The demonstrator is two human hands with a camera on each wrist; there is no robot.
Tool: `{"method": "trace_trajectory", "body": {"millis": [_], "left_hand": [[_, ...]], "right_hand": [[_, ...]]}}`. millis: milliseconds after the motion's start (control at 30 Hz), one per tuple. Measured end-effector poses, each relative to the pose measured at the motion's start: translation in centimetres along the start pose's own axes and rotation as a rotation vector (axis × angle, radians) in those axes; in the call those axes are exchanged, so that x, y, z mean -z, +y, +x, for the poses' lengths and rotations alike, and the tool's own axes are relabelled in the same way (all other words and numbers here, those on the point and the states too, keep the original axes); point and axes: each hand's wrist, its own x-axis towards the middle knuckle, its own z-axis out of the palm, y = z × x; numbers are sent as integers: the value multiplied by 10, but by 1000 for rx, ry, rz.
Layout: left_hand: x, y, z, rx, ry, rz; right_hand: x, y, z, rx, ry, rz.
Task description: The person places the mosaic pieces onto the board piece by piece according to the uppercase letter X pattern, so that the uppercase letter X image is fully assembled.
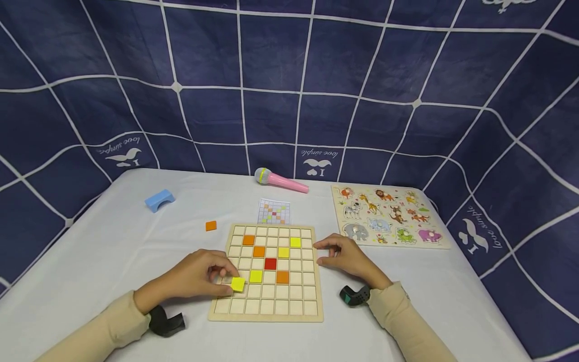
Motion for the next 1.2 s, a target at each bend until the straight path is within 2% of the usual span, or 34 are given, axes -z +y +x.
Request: {"method": "trace_trajectory", "body": {"millis": [233, 833, 1067, 1200], "left_hand": [[-6, 0, 1, 35, -43, 12], [-8, 1, 2, 63, -43, 30], [-8, 1, 2, 61, -57, 11], [-5, -1, 2, 57, -65, -32]], "right_hand": [[0, -1, 0, -4, -1, 2], [1, -1, 0, -12, -1, -6], [1, -1, 0, -21, -2, -4], [1, -1, 0, -15, -4, 2]]}}
